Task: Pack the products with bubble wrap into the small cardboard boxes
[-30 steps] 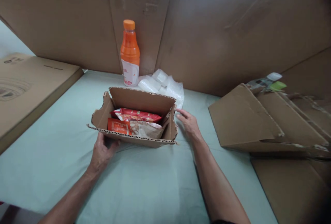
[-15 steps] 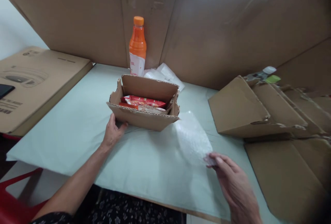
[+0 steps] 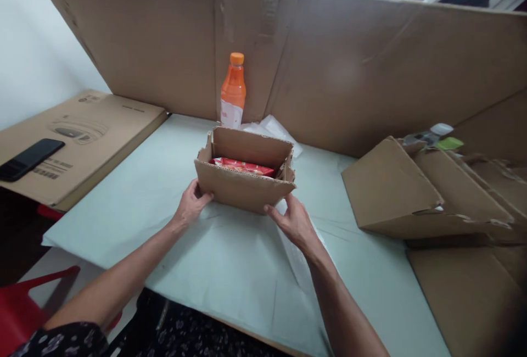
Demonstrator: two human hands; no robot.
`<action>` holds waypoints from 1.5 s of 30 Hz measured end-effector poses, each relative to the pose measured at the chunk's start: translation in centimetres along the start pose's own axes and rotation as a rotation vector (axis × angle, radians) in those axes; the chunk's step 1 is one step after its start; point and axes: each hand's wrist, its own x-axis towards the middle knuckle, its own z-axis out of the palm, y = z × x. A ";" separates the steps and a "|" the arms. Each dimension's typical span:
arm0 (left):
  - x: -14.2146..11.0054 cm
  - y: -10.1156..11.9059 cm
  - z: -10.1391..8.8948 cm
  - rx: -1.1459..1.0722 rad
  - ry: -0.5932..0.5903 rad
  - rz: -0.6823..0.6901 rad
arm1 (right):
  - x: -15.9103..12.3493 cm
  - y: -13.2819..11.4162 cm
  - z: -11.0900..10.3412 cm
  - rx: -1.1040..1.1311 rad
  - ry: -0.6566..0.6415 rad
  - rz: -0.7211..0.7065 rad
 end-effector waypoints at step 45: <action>-15.4 2.5 4.8 0.201 -0.249 -0.067 | -9.9 -4.9 3.8 0.550 -0.171 -0.304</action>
